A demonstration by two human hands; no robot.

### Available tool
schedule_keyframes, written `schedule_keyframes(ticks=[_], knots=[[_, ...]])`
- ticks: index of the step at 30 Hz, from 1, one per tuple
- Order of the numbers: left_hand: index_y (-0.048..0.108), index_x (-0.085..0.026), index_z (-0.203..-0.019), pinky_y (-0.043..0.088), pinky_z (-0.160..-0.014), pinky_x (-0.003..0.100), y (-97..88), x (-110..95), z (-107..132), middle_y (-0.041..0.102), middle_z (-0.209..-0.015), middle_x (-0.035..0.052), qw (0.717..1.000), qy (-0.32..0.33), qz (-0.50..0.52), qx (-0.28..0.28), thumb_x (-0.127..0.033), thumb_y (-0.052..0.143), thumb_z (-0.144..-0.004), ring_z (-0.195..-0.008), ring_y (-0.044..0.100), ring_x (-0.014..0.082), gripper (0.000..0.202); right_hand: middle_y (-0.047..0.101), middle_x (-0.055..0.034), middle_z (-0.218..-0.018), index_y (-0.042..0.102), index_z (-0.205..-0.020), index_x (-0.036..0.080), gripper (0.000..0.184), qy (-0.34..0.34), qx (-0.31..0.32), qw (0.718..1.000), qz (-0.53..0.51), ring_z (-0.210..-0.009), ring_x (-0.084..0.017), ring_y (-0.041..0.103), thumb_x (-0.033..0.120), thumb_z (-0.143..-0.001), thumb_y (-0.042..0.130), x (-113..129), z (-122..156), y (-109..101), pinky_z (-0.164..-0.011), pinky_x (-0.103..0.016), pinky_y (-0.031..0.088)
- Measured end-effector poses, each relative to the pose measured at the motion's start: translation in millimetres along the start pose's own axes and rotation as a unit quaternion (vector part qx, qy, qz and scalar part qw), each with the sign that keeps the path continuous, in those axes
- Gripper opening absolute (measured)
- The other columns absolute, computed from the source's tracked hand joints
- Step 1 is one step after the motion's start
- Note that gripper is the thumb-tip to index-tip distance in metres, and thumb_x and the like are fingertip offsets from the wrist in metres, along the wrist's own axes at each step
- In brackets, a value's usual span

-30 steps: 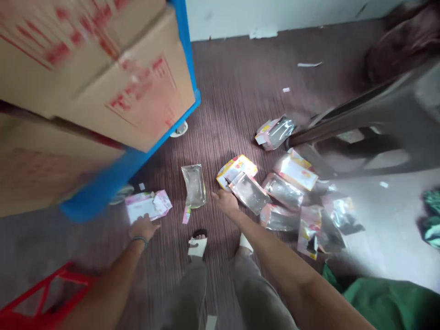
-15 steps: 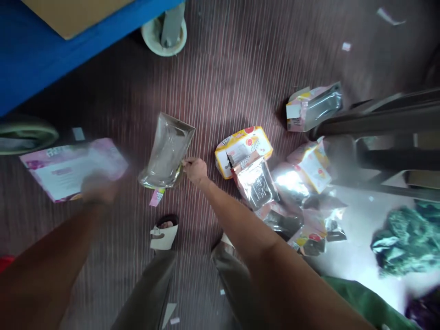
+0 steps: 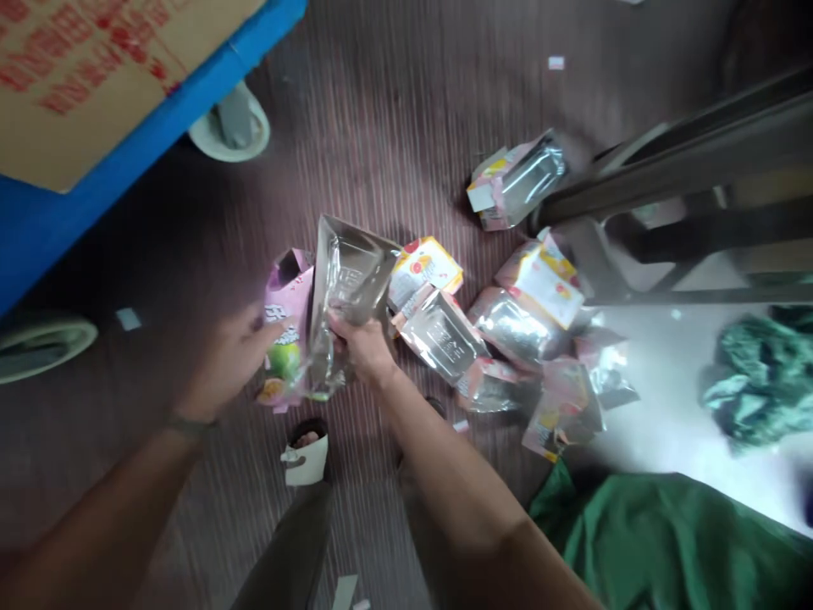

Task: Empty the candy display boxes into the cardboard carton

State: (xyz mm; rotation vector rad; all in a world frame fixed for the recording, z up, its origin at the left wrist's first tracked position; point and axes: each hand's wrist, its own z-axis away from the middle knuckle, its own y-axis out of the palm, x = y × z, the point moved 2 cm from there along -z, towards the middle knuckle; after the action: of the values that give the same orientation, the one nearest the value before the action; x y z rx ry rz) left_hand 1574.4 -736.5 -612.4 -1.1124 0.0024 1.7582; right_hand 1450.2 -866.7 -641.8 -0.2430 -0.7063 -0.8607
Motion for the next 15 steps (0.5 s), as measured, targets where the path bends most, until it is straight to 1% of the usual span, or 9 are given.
schedule_keyframes(ticks=[1, 3, 5, 7, 9, 10, 12, 13, 15], knots=[[0.073, -0.02, -0.103, 0.049, -0.073, 0.029, -3.2, -14.0, 2.7, 0.076, -0.089, -0.0027, 0.998, 0.016, 0.056, 0.024, -0.046, 0.066, -0.084, -0.08, 0.066, 0.0188, 0.033, 0.057, 0.0054, -0.061, 0.073, -0.091, 0.019, 0.036, -0.024, -0.012, 1.0, -0.006, -0.054, -0.011, 0.049, 0.051, -0.077, 0.08, 23.9, 24.9, -25.4, -0.055, -0.026, 0.044], [0.075, -0.019, -0.106, 0.054, -0.081, 0.034, -4.2, -42.9, -4.0, 0.078, -0.094, -0.0031, 0.986, 0.039, 0.14, 0.082, -0.042, 0.075, -0.079, -0.083, 0.068, 0.0196, 0.034, 0.061, 0.0043, -0.064, 0.077, -0.102, 0.02, 0.041, -0.056, -0.049, 0.996, 0.045, -0.059, -0.013, 0.053, 0.049, -0.073, 0.084, 69.1, 73.9, -87.2, -0.059, -0.027, 0.047], [0.075, -0.016, -0.113, 0.055, -0.088, 0.04, 8.0, -73.8, -27.9, 0.079, -0.095, -0.0022, 0.973, 0.054, 0.167, 0.153, -0.038, 0.077, -0.077, -0.087, 0.07, 0.0204, 0.043, 0.066, 0.0009, -0.07, 0.078, -0.099, 0.02, 0.042, -0.06, -0.105, 0.988, 0.1, -0.065, -0.016, 0.059, 0.051, -0.071, 0.086, 96.2, 107.8, -156.2, -0.062, -0.03, 0.05], [0.071, -0.01, -0.125, 0.053, -0.094, 0.044, 35.6, -103.7, -62.8, 0.079, -0.101, 0.0008, 0.962, 0.071, 0.137, 0.226, -0.041, 0.074, -0.079, -0.094, 0.071, 0.0217, 0.056, 0.072, -0.0047, -0.08, 0.077, -0.09, 0.018, 0.04, -0.025, -0.134, 0.975, 0.173, -0.073, -0.021, 0.065, 0.052, -0.07, 0.085, 95.7, 114.5, -219.6, -0.068, -0.035, 0.053], [0.062, -0.007, -0.137, 0.051, -0.101, 0.046, 73.3, -124.0, -99.0, 0.076, -0.121, 0.0077, 0.964, 0.066, 0.052, 0.254, -0.047, 0.075, -0.079, -0.11, 0.07, 0.0275, 0.072, 0.073, -0.0088, -0.089, 0.076, -0.095, 0.017, 0.042, 0.011, -0.162, 0.949, 0.269, -0.084, -0.027, 0.068, 0.049, -0.068, 0.085, 72.8, 95.0, -267.5, -0.075, -0.039, 0.056], [0.056, -0.007, -0.145, 0.049, -0.105, 0.048, 93.0, -127.9, -114.5, 0.07, -0.135, 0.0126, 0.969, 0.051, -0.001, 0.242, -0.049, 0.079, -0.076, -0.122, 0.066, 0.032, 0.084, 0.072, -0.0109, -0.096, 0.075, -0.103, 0.016, 0.048, 0.025, -0.177, 0.93, 0.322, -0.092, -0.029, 0.068, 0.047, -0.067, 0.085, 56.9, 79.1, -283.5, -0.081, -0.041, 0.056], [0.039, -0.011, -0.159, 0.042, -0.115, 0.051, 128.2, -121.6, -135.2, 0.051, -0.158, 0.0207, 0.976, 0.011, -0.087, 0.199, -0.053, 0.088, -0.067, -0.142, 0.052, 0.0392, 0.113, 0.066, -0.0155, -0.116, 0.069, -0.127, 0.016, 0.068, 0.047, -0.201, 0.884, 0.419, -0.114, -0.035, 0.063, 0.045, -0.068, 0.086, 24.4, 45.6, -298.8, -0.095, -0.045, 0.054], [0.032, -0.013, -0.163, 0.039, -0.119, 0.051, 141.9, -112.3, -139.2, 0.043, -0.164, 0.0224, 0.977, -0.007, -0.109, 0.182, -0.056, 0.09, -0.063, -0.148, 0.045, 0.0405, 0.123, 0.061, -0.0173, -0.125, 0.063, -0.138, 0.018, 0.078, 0.051, -0.209, 0.863, 0.458, -0.124, -0.038, 0.057, 0.047, -0.07, 0.086, 10.5, 31.9, -299.2, -0.101, -0.048, 0.051], [0.029, -0.016, -0.165, 0.041, -0.119, 0.052, 159.3, -86.8, -134.6, 0.043, -0.165, 0.0222, 0.98, -0.011, -0.097, 0.175, -0.065, 0.086, -0.065, -0.149, 0.045, 0.0394, 0.125, 0.05, -0.0191, -0.139, 0.05, -0.152, 0.024, 0.092, 0.041, -0.229, 0.832, 0.504, -0.135, -0.042, 0.047, 0.052, -0.072, 0.086, -9.6, 18.0, -291.2, -0.109, -0.054, 0.044]])
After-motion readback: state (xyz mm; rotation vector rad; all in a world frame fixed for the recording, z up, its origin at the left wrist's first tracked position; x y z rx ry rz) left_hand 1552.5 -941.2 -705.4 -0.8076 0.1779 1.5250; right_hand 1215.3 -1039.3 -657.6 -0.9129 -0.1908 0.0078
